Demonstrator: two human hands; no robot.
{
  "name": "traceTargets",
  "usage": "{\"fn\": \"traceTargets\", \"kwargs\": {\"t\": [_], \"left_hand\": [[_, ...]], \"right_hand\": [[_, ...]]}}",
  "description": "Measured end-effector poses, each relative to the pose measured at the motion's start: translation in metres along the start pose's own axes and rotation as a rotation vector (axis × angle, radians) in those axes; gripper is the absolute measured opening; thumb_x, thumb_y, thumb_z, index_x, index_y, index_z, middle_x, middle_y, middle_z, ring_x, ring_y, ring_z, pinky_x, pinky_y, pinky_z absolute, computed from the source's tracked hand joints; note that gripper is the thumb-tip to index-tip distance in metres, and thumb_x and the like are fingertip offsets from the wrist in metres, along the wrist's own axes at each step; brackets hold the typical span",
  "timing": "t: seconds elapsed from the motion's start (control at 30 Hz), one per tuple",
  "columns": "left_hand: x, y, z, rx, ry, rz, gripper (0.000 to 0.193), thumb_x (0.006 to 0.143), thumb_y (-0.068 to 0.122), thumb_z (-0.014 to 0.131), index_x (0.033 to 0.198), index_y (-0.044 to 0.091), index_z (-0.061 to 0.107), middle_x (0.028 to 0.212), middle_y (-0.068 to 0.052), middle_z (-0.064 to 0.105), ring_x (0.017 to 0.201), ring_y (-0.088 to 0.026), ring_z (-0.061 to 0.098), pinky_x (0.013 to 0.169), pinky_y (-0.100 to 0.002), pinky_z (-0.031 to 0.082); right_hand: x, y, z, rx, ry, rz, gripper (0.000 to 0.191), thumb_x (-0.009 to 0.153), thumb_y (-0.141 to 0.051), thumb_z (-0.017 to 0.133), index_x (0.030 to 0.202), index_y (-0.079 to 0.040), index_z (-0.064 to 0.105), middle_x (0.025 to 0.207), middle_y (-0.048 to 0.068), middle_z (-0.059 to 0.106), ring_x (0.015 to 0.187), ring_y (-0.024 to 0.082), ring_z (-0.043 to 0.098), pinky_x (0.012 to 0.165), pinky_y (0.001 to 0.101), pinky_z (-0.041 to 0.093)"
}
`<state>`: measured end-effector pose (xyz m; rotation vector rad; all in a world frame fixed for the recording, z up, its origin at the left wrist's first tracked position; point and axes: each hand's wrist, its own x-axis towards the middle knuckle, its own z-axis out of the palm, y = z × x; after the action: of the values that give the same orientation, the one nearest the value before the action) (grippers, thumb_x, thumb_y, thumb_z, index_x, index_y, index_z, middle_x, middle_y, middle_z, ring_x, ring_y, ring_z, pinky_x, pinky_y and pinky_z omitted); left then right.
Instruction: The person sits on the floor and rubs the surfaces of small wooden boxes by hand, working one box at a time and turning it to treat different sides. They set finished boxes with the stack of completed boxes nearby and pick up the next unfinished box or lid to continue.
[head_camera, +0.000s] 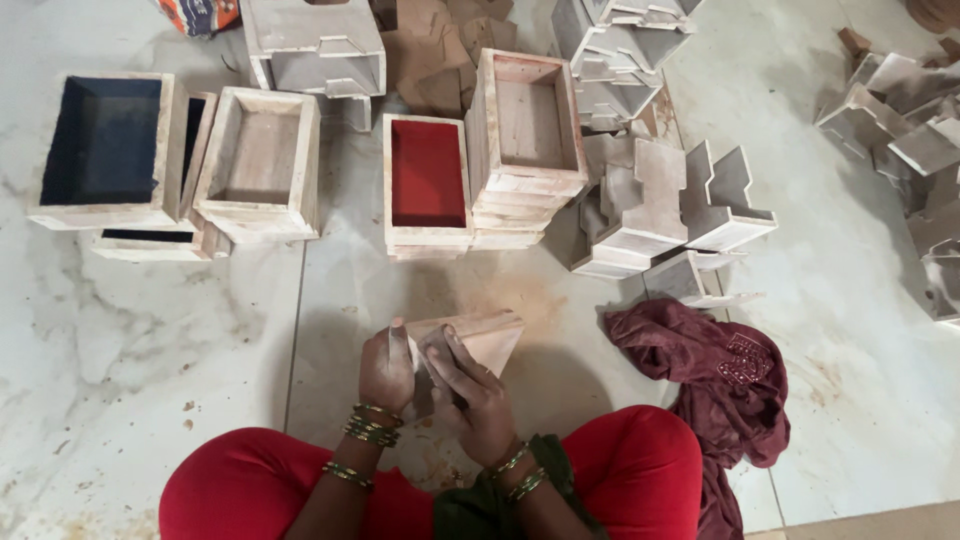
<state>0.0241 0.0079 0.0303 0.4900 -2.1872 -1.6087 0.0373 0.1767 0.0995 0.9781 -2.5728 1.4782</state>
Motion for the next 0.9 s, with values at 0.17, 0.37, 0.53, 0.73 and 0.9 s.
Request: {"fn": "traceTargets", "kwargs": {"t": [0.17,0.37,0.53,0.73,0.9], "left_hand": [[0.004,-0.011,0.007,-0.106,0.025,-0.035,0.062,0.11,0.039,0.038,0.066,-0.003,0.051,0.055,-0.02,0.051,0.05,-0.034,0.045,0.055,-0.047,0.038],[0.008,-0.029,0.013,-0.008,0.002,-0.036,0.061,0.111,0.039,0.04,0.068,-0.003,0.052,0.057,-0.017,0.049,0.052,-0.027,0.042,0.057,-0.046,0.036],[0.004,-0.013,0.002,-0.156,0.035,-0.053,0.061,0.113,0.041,0.04,0.073,-0.003,0.052,0.059,-0.017,0.044,0.057,-0.026,0.039,0.058,-0.046,0.037],[-0.002,0.032,-0.027,0.115,0.061,0.357,0.038,0.107,0.032,0.045,0.101,0.003,0.068,0.068,-0.015,0.057,0.063,-0.033,0.058,0.059,-0.046,0.046],[-0.003,0.048,-0.038,0.396,0.003,0.572,0.017,0.092,0.025,0.062,0.089,0.008,0.066,0.072,-0.014,0.065,0.067,-0.037,0.063,0.061,-0.049,0.05]], "right_hand": [[-0.009,0.092,-0.018,-0.02,0.18,0.229,0.046,0.095,-0.004,0.065,0.141,-0.008,0.062,0.155,0.019,0.052,0.145,0.031,0.048,0.115,0.0368,0.042],[-0.032,0.173,-0.056,0.012,0.328,0.45,0.051,0.094,-0.002,0.058,0.145,-0.006,0.058,0.148,0.013,0.062,0.145,0.024,0.051,0.116,0.0339,0.04],[-0.035,0.173,-0.041,0.092,0.359,0.506,0.052,0.092,-0.006,0.059,0.145,-0.007,0.055,0.151,0.011,0.056,0.138,0.022,0.055,0.107,0.0325,0.046],[-0.03,0.167,-0.039,0.13,0.383,0.458,0.052,0.093,-0.005,0.057,0.145,-0.005,0.055,0.15,0.012,0.06,0.14,0.022,0.056,0.111,0.0341,0.044],[-0.032,0.16,-0.036,0.037,0.316,0.359,0.054,0.092,0.002,0.056,0.145,-0.001,0.055,0.149,0.014,0.06,0.148,0.024,0.045,0.115,0.0346,0.04]]}}
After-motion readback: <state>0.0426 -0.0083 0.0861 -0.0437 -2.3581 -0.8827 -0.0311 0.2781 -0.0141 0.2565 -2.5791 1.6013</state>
